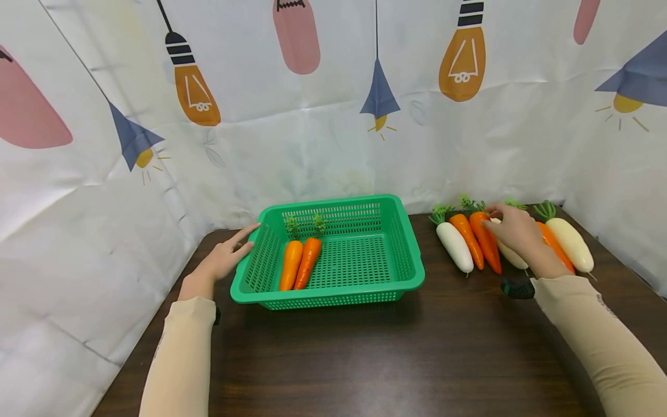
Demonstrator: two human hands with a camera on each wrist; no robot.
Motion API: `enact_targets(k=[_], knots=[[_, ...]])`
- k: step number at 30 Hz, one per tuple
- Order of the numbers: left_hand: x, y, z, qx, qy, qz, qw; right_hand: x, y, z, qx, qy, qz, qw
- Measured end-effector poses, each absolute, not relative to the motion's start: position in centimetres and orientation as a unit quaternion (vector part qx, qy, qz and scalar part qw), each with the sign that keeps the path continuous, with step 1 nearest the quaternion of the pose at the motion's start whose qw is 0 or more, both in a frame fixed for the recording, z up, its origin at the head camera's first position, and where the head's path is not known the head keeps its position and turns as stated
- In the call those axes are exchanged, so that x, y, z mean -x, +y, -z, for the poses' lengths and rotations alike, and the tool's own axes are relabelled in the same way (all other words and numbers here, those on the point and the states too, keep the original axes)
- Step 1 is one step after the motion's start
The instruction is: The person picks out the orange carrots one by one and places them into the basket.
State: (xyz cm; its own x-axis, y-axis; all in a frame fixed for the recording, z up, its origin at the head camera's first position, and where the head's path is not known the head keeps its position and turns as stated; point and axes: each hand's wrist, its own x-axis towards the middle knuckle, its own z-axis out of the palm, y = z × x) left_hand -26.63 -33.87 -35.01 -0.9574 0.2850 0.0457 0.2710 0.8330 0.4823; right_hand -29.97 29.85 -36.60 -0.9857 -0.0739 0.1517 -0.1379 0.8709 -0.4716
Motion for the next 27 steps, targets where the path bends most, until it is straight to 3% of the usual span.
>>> enact_targets(k=[13,27], knots=[[26.5,-33.8,35.0,-0.144,0.957,-0.251,0.012,30.6,29.0,36.5,-0.027,-0.978,-0.208,0.018],[26.5,-33.8,35.0,-0.144,0.956,-0.256,0.014,31.7,28.8,37.1,-0.014,-0.978,-0.206,0.021]])
